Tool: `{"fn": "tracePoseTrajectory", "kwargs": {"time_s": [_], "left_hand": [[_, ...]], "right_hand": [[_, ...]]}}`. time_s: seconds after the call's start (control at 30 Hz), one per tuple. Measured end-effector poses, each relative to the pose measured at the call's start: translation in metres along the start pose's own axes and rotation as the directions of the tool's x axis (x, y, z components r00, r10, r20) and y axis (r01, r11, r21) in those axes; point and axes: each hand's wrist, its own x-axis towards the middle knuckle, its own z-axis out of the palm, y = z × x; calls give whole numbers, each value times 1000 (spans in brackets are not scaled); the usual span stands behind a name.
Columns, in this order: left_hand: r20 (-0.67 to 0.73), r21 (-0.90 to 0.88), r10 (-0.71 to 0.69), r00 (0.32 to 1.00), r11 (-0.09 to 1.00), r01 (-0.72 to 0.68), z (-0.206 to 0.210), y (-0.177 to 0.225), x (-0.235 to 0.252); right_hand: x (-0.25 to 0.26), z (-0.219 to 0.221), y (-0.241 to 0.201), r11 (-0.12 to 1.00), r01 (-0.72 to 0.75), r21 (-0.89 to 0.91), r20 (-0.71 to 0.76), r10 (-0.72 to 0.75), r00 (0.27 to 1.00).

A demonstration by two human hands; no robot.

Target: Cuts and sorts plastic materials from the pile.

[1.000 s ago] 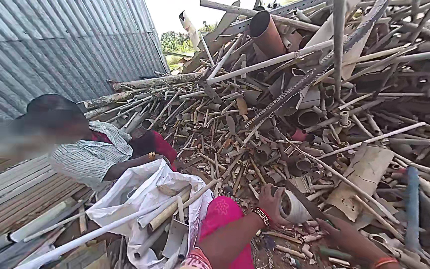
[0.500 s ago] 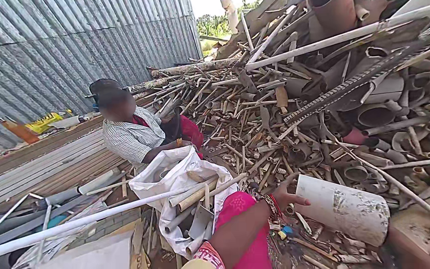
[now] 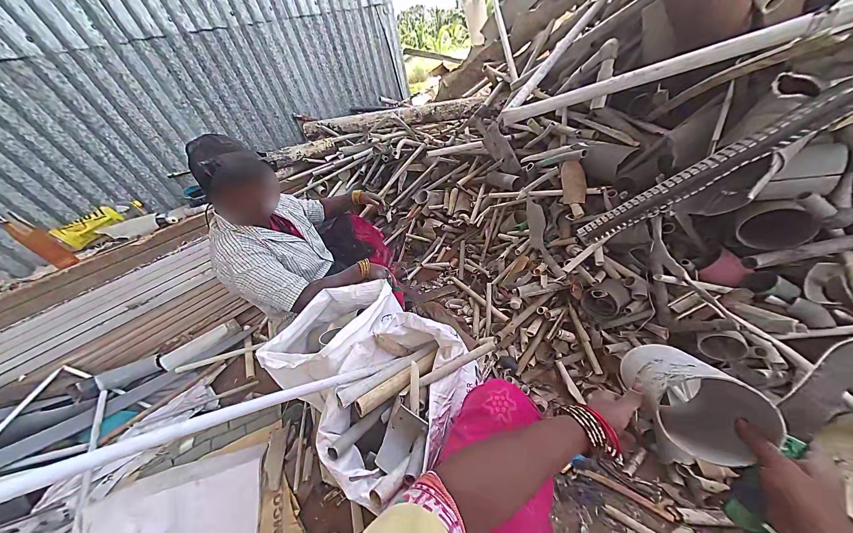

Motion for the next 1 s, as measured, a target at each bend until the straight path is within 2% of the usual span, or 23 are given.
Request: {"fn": "tracePoseTrajectory", "kwargs": {"time_s": [0.07,0.17,0.23,0.27,0.3,0.37,0.4,0.43,0.53,0.67,0.73,0.8,0.87,0.93,1.0], "left_hand": [[51,-84,18,999,996,-14,11,-3,-5],[-72,115,206,976,974,-197,6,3,-13],[-90,312,381,920,888,-338,4,5,-19],[-43,457,486,873,786,-415,5,4,-22],[63,598,553,831,646,-475,7,4,-27],[280,790,564,777,324,-520,15,1,-31],[341,840,486,805,226,-493,21,0,-31],[356,869,405,842,188,-457,28,-3,-28],[283,898,293,913,254,-360,41,-11,-20],[151,876,224,963,422,-235,43,-6,-7],[117,857,241,963,466,-221,38,-4,-2],[33,813,265,964,554,-180,32,-1,3],[-111,742,277,954,662,-106,23,9,8],[-241,649,287,927,758,-66,14,16,11],[-322,578,301,897,813,-65,7,19,12]], "right_hand": [[-9,4,-1,983,117,-140,-52,-125,991],[-21,5,-10,951,118,-285,-94,-151,984],[-23,4,-12,910,102,-402,-84,-148,985],[-24,3,-13,878,104,-467,-69,-154,986],[-24,3,-14,843,103,-527,-55,-155,986],[-24,4,-18,775,80,-627,-11,-111,994],[-23,5,-20,729,67,-682,17,-76,997],[-24,7,-23,685,56,-727,44,-35,998],[-32,16,-34,633,30,-774,104,79,991],[-37,22,-35,597,116,-794,186,58,981],[-32,20,-30,643,198,-740,247,-13,969],[-24,10,-27,695,203,-690,294,13,956],[-21,4,-33,608,198,-769,323,103,941],[-34,6,-38,417,229,-880,326,177,929],[-55,11,-41,354,313,-882,378,134,916]]}}
